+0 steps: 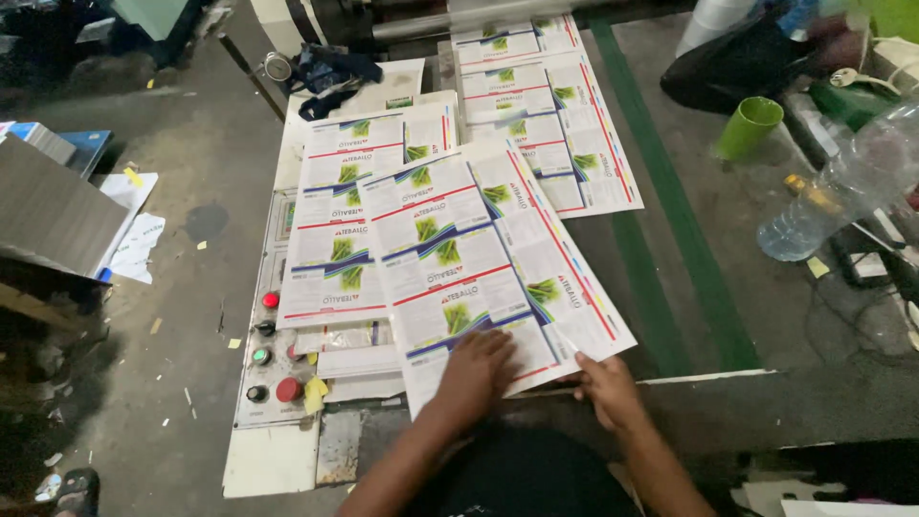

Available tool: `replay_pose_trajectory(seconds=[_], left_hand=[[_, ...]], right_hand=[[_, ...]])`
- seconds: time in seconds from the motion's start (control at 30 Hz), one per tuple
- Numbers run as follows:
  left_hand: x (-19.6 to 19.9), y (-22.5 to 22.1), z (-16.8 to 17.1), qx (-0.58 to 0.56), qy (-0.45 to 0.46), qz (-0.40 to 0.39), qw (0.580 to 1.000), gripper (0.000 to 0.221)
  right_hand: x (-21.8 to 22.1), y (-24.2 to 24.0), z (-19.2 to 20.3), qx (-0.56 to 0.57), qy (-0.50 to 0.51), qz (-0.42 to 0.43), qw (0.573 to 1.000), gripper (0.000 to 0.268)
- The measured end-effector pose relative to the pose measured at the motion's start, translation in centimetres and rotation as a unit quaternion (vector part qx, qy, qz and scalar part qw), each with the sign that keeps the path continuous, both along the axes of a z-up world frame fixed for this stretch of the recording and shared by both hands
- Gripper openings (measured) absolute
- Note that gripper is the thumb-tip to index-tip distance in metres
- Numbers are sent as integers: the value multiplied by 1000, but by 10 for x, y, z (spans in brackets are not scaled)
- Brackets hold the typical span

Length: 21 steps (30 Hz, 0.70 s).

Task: Organizing and stacking printed sheets coming off a printing press machine.

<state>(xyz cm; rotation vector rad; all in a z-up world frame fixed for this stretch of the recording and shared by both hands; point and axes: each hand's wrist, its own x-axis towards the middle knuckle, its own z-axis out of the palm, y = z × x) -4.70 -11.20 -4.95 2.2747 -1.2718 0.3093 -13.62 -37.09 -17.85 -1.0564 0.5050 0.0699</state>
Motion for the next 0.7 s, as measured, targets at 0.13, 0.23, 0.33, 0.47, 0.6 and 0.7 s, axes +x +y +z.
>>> replay_pose_trajectory(seconds=[0.13,0.23,0.33,0.47,0.6,0.7], left_hand=[[74,52,-37,65,51,127,989,19],[109,85,-26,51,-14,172,984,40],[122,101,-9,109,-77,163,978,62],[132,111,5,192,-12,138,971,36],[140,116,13,311,-15,101,945,11],[139,120,19,142,30,121,982,12]], right_hand=[[-32,-34,-19,-23,-26,-69,997,24],[-54,-52,-1,-43,-12,-141,989,22],[-76,-86,-19,-81,5,-191,978,21],[-90,-107,-24,-78,53,-199,975,22],[-102,-112,-25,-101,94,-192,972,24],[-97,-107,-29,-117,108,-180,971,24]])
